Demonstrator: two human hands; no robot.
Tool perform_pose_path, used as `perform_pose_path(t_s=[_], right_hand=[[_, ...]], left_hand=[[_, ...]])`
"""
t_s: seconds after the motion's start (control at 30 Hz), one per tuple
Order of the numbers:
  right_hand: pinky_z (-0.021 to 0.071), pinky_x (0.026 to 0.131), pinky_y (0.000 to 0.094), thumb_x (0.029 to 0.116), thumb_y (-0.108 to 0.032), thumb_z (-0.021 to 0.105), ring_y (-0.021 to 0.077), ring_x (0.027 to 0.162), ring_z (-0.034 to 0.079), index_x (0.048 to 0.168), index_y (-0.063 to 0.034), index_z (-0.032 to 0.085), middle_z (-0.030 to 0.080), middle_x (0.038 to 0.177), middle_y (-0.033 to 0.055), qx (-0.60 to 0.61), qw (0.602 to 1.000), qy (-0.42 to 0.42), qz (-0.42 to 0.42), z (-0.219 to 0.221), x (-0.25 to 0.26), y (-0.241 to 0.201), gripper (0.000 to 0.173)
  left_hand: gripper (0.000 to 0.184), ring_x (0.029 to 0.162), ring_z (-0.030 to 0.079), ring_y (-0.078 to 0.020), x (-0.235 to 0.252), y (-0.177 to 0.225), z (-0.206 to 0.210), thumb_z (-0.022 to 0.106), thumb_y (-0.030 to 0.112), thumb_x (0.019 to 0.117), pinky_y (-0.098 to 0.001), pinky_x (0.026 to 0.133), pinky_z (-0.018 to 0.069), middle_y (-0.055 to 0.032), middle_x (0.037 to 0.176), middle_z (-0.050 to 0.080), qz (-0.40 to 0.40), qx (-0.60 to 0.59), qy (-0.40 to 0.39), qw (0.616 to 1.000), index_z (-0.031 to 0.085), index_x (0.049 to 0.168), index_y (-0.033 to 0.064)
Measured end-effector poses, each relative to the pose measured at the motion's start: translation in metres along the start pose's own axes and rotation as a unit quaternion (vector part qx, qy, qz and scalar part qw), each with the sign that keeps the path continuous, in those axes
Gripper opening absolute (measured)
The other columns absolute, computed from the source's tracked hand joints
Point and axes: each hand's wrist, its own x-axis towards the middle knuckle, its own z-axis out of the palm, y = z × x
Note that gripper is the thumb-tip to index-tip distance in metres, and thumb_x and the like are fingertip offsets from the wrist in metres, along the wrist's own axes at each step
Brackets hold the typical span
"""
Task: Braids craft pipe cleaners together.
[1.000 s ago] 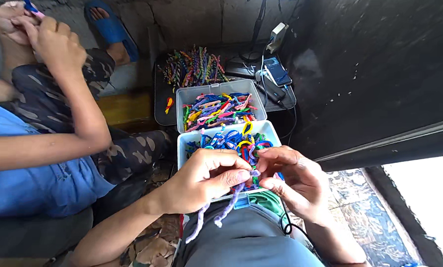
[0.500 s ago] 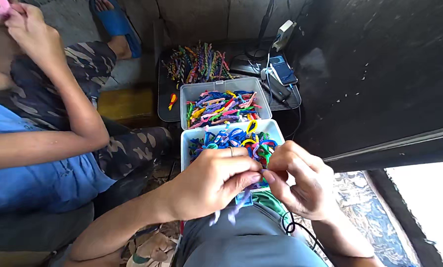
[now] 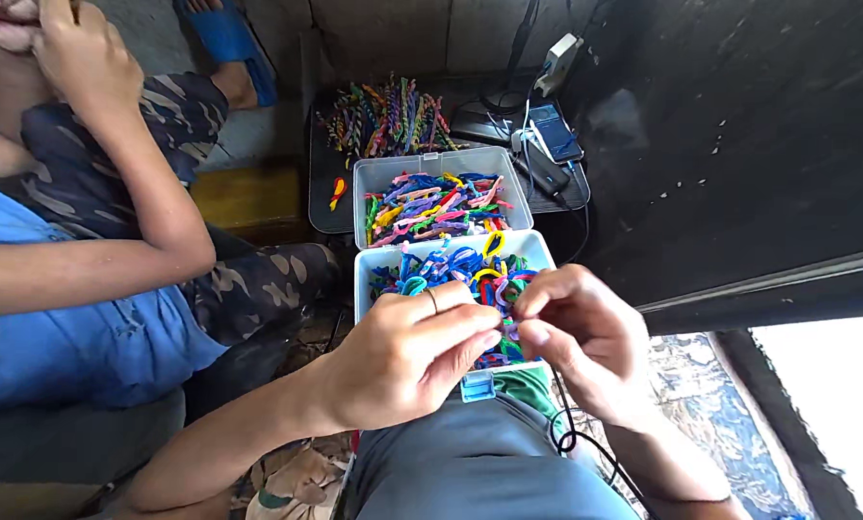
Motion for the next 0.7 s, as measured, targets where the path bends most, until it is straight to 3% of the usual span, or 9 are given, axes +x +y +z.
perform_pose_path(t_s=[0.07,0.17,0.3,0.37,0.47,0.53,0.63,0.7], right_hand=[[0.0525,0.074,0.0132,0.1039,-0.025,0.062,-0.0002,0.084,0.061,0.109,-0.0074,0.06,0.062,0.094,0.0006,-0.155,0.979,0.032,-0.129,-0.004,0.0,0.001,0.018],[0.0513,0.083,0.0188,0.1018,-0.015,0.064,0.011,0.095,0.061,0.114,-0.0083,0.062,0.06,0.103,0.0068,-0.291,0.924,0.019,-0.247,-0.01,0.0,-0.006,0.014],[0.0508,0.082,0.0279,0.1008,-0.002,0.06,0.0206,0.087,0.062,0.111,-0.0006,0.065,0.066,0.097,0.0131,-0.407,0.848,-0.028,-0.337,-0.017,0.003,-0.016,0.011],[0.0493,0.082,0.029,0.1022,-0.001,0.056,0.0206,0.083,0.06,0.107,-0.0015,0.062,0.064,0.092,0.0112,-0.44,0.824,-0.049,-0.354,-0.019,0.004,-0.018,0.008],[0.0417,0.068,0.0304,0.1037,-0.001,0.048,0.0216,0.072,0.047,0.097,-0.0045,0.051,0.05,0.083,0.0092,-0.452,0.808,-0.095,-0.365,-0.02,0.006,-0.012,0.008],[0.0388,0.059,0.0295,0.1047,-0.005,0.046,0.0218,0.067,0.045,0.095,-0.0064,0.049,0.047,0.079,0.0086,-0.443,0.821,-0.111,-0.343,-0.018,0.004,-0.005,0.01],[0.0385,0.052,0.0232,0.1037,-0.011,0.045,0.0165,0.061,0.048,0.089,-0.0058,0.055,0.049,0.072,0.007,-0.351,0.899,-0.131,-0.227,-0.011,-0.007,0.005,0.018],[0.0362,0.054,0.0157,0.1029,-0.01,0.044,0.007,0.059,0.045,0.082,-0.0024,0.056,0.047,0.068,0.0045,-0.177,0.969,-0.156,-0.072,-0.01,-0.011,0.005,0.025]], left_hand=[[0.022,0.075,0.055,0.0071,0.002,0.002,-0.004,0.057,0.011,0.1027,-0.0058,0.066,0.0452,-0.0005,0.082,0.062,-0.082,-0.137,-0.019,0.987,0.072,0.096,-0.0039],[0.018,0.071,0.052,0.0105,0.006,0.003,-0.009,0.058,0.01,0.1029,-0.0052,0.062,0.0446,0.0064,0.082,0.062,-0.156,-0.292,-0.069,0.941,0.071,0.098,-0.0013],[0.017,0.063,0.045,0.0141,0.01,0.003,-0.012,0.054,0.009,0.1048,-0.0034,0.054,0.036,0.0128,0.08,0.06,-0.212,-0.444,-0.146,0.858,0.068,0.097,0.0063],[0.016,0.062,0.045,0.0144,0.011,0.002,-0.013,0.053,0.009,0.1047,-0.0033,0.053,0.0361,0.0136,0.079,0.06,-0.216,-0.457,-0.17,0.846,0.068,0.099,0.0066],[0.016,0.074,0.055,0.012,0.01,0.0,-0.014,0.06,0.012,0.1024,-0.0047,0.065,0.0455,0.0076,0.084,0.064,-0.172,-0.364,-0.183,0.897,0.069,0.1,-0.0007],[0.022,0.077,0.057,0.0079,0.008,0.0,-0.013,0.062,0.016,0.1012,-0.0055,0.07,0.0467,0.0005,0.084,0.066,-0.119,-0.235,-0.177,0.948,0.072,0.097,-0.0037],[0.024,0.064,0.056,-0.0077,0.001,0.002,-0.005,0.055,0.015,0.1036,-0.0161,0.057,0.0437,-0.0063,0.076,0.062,0.005,0.023,-0.153,0.988,0.071,0.092,0.0016],[0.019,0.058,0.055,-0.0196,-0.002,0.009,0.0,0.051,0.001,0.1022,-0.0269,0.05,0.0437,-0.0124,0.075,0.06,0.11,0.173,-0.136,0.969,0.068,0.095,-0.0038]])
